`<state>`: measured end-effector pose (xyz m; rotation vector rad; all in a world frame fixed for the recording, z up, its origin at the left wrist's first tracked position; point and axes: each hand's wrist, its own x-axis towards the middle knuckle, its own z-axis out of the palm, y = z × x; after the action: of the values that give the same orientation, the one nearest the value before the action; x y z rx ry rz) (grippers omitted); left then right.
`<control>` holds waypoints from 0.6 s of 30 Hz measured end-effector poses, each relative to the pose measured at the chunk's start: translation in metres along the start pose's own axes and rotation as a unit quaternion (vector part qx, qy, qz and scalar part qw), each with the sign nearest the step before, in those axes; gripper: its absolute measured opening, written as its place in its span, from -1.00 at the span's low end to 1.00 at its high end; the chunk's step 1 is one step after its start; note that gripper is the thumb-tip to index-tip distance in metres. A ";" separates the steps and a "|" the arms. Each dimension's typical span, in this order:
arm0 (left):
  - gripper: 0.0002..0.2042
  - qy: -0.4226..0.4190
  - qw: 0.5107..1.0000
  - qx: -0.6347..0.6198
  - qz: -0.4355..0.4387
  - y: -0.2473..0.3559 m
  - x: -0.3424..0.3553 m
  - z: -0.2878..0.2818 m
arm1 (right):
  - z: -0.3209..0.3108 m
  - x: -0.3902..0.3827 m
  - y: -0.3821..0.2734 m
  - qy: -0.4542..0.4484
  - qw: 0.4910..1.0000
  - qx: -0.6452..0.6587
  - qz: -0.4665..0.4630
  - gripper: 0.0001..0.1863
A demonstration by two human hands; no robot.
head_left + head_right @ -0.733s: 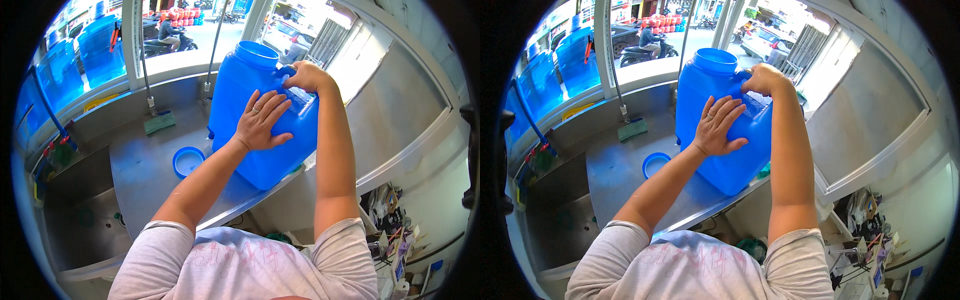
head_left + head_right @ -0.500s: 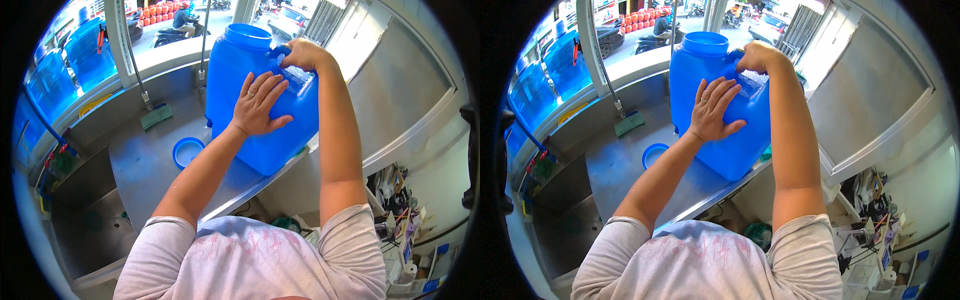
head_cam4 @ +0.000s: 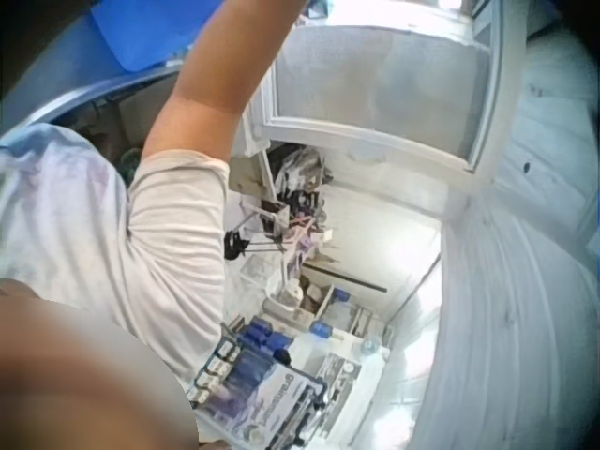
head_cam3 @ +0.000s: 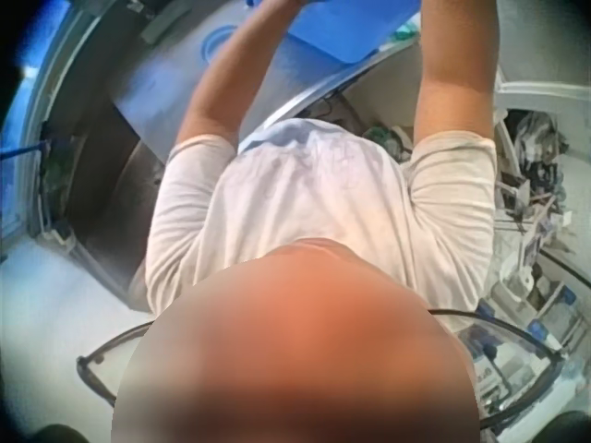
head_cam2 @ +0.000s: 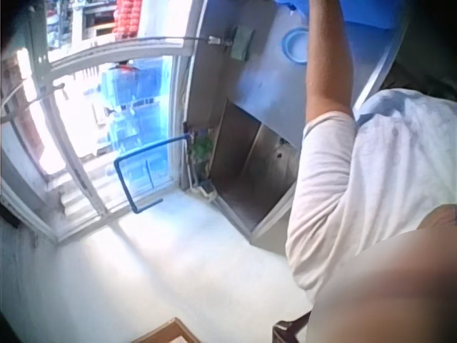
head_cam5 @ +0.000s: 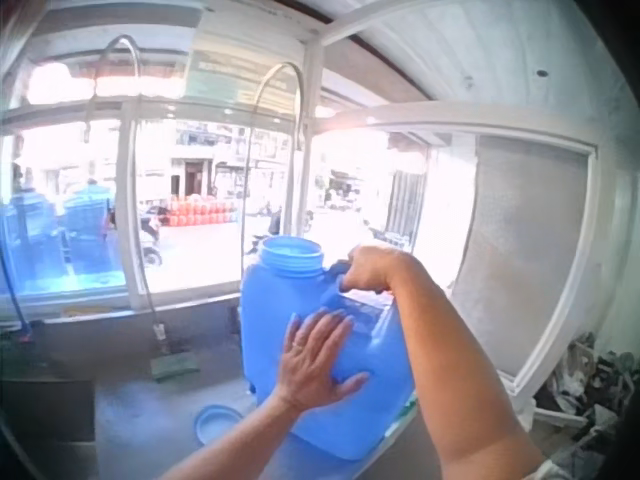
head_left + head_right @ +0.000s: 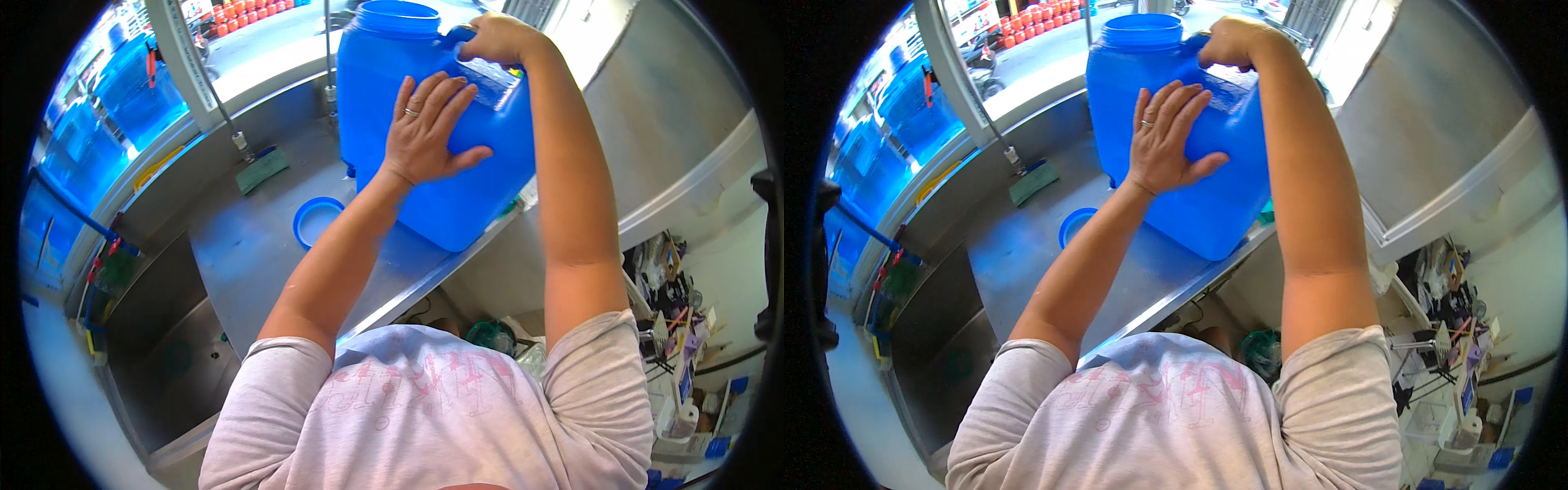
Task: The person handles a large blue water dispenser, removes the cap, wipes the dispenser with a cloth, and uses a hot air gun to apply heat to the dispenser's spigot area. The person then reattaches the cap and continues to adjust the dispenser.
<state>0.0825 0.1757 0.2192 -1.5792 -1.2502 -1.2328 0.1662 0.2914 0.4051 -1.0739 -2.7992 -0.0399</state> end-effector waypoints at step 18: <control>-0.08 -0.149 0.973 -0.016 -0.177 -0.039 -0.109 -0.069 | 0.009 -0.004 -0.014 0.089 0.989 -0.119 0.023 -0.63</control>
<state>0.0231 0.0939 0.1306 -1.6578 -1.7725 -1.2642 0.1586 0.2788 0.3955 -1.1206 -2.6565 -0.4539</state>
